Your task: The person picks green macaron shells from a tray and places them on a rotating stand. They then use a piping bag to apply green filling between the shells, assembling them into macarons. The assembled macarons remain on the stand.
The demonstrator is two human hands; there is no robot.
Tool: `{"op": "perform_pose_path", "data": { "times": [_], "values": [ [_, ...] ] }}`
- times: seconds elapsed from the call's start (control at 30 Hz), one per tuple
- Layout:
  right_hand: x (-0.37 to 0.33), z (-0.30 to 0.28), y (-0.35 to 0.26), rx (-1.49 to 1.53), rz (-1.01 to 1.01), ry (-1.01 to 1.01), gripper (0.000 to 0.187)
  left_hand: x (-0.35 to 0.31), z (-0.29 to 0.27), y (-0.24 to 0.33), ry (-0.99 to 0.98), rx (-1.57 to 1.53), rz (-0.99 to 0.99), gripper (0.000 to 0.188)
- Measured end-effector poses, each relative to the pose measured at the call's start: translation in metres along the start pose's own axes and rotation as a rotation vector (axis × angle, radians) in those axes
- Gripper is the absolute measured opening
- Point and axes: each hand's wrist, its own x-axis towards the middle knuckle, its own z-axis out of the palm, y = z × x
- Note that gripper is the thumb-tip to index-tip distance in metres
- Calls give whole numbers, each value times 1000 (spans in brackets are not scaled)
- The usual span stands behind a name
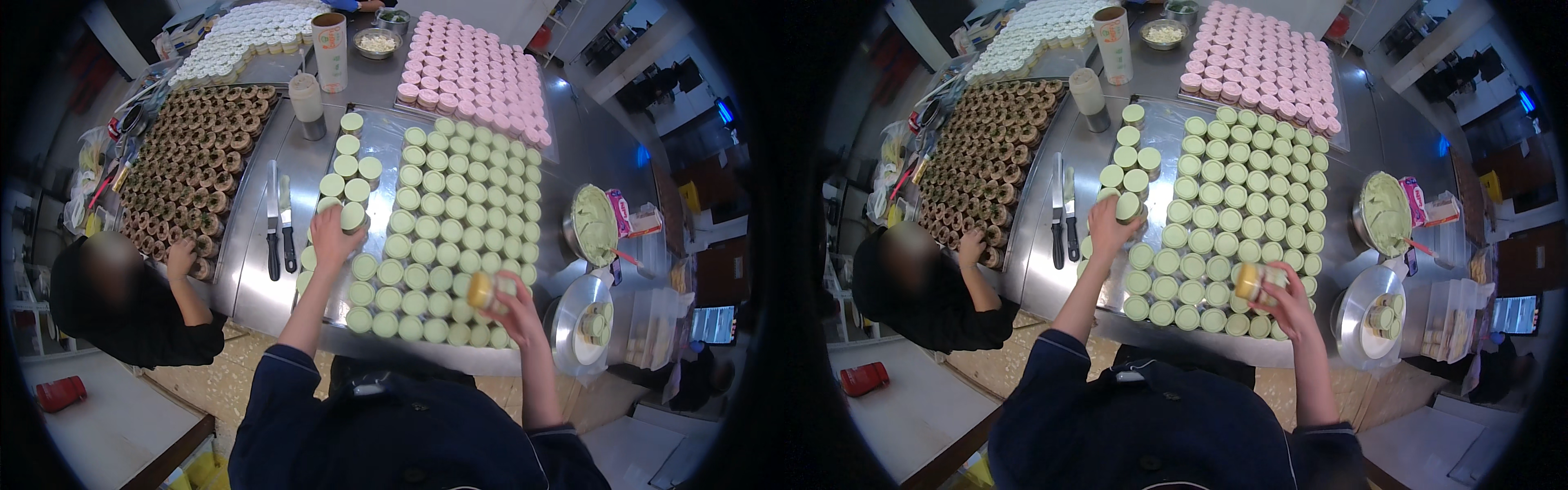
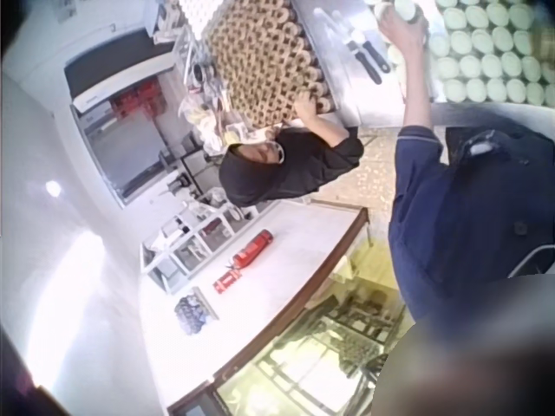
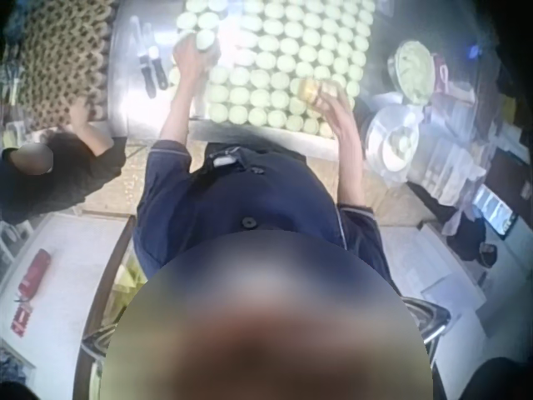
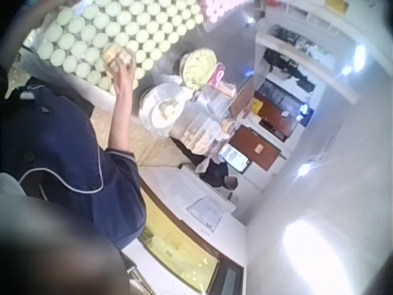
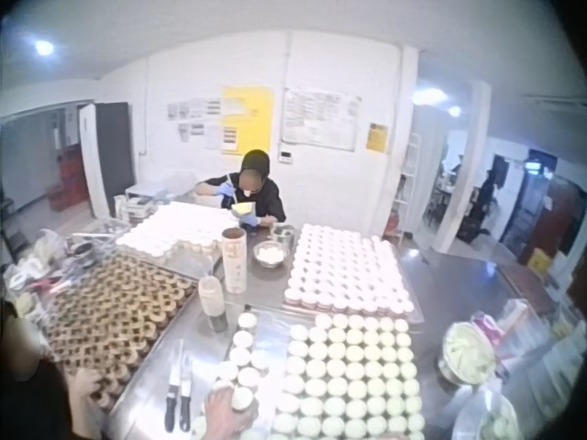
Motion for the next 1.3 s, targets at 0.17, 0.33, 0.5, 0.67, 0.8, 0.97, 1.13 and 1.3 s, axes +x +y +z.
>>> {"op": "perform_pose_path", "data": {
  "times": [0.17,0.33,0.5,0.67,0.8,0.97,1.13,1.3],
  "values": [
    [96,65,10,-449,-106,-168,35,-25,-52,2,69,-656,-279,49],
    [193,136,52,-1101,-540,-278,49,-83,-114,-5,165,-878,-434,51],
    [228,175,100,-1612,-488,-213,52,-127,-140,-15,223,-818,-567,54],
    [231,183,128,-2022,-424,-92,35,-143,-141,-21,260,-846,-607,53],
    [235,189,123,-2140,-286,-206,27,-143,-138,-16,240,-874,-616,52],
    [240,194,113,-2155,-95,-405,30,-140,-138,-7,209,-902,-600,52],
    [250,184,109,-2032,-93,-384,36,-146,-139,-7,199,-902,-579,54],
    [260,172,101,-1544,-467,7,48,-152,-140,-9,242,-904,-609,56]
  ]
}}
